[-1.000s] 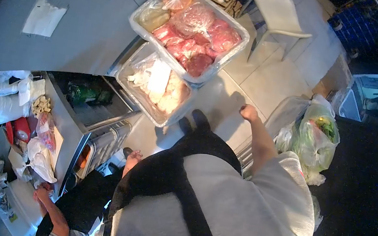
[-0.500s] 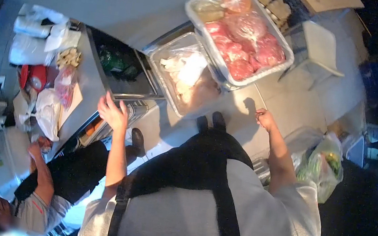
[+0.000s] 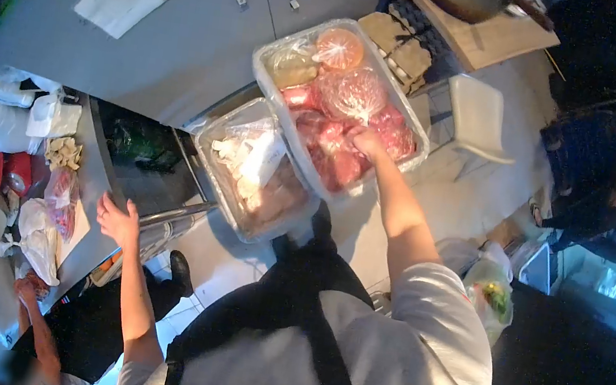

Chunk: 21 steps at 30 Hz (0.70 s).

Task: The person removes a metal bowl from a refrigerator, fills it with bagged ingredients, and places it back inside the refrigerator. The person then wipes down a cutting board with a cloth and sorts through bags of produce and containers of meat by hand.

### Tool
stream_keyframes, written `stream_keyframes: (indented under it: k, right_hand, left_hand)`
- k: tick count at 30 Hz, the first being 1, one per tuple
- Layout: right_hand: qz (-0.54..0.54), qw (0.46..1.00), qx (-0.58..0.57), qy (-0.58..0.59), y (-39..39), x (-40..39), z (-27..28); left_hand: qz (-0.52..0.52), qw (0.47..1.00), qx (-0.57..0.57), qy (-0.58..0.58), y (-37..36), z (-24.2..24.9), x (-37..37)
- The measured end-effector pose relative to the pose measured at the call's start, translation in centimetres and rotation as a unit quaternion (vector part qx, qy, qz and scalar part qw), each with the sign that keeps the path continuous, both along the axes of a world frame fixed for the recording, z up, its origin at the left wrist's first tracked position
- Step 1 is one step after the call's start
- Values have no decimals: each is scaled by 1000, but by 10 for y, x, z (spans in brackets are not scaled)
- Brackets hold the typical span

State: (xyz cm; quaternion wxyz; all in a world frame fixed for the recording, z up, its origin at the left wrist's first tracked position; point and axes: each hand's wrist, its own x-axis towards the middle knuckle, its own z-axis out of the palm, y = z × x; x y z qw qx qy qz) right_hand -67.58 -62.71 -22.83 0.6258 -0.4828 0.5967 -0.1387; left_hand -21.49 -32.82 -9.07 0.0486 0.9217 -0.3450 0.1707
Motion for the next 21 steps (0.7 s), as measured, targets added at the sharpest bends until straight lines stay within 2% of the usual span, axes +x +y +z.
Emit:
stream_keyframes:
  k: [2,4,6,7,8,9,11,12,14,15,18,20,21]
  right_hand:
    - [55,996,-48,55,-37,24,-17]
    - [147,967,-140,154,-78,48,-36]
    - [184,942,-217,179,-114,76,-41]
    - [217,885,-364,193,-132,91,-51]
    - [245,805,-502,200,-147,106,-56]
    - [255,805,-500,195,-158,120,-60]
    - [285,851,-312,313,-177,152,-46]
    - [297,848,-312,308,-185,166,-45]
    - [354,777,-376,359,-198,194,-45]
    - [487,707,-288,424,-197,211,-9]
    - [317,856,-324,248,-266,208,-170]
    - [367,792,-350,340,-259,215,-138]
    - [380,789,-347,336,-251,219,-118]
  left_hand:
    - [12,999,29,-4,-4,1,-4]
    - [3,999,53,-4,-7,2,-4]
    - [7,998,65,2,-10,2,-3]
    - [7,997,77,2,-12,4,-5]
    - [9,996,88,4,-14,4,-6]
    - [19,995,94,6,-15,4,-5]
    - [-6,996,93,7,-15,6,-4]
    - [7,995,97,9,-16,7,-4]
    - [-1,994,100,32,-19,11,-4]
    - [6,994,104,40,-21,12,-4]
    - [-7,995,91,48,-21,12,-2]
    - [-6,994,105,37,-21,11,0]
    - [-3,993,109,41,-21,12,-1]
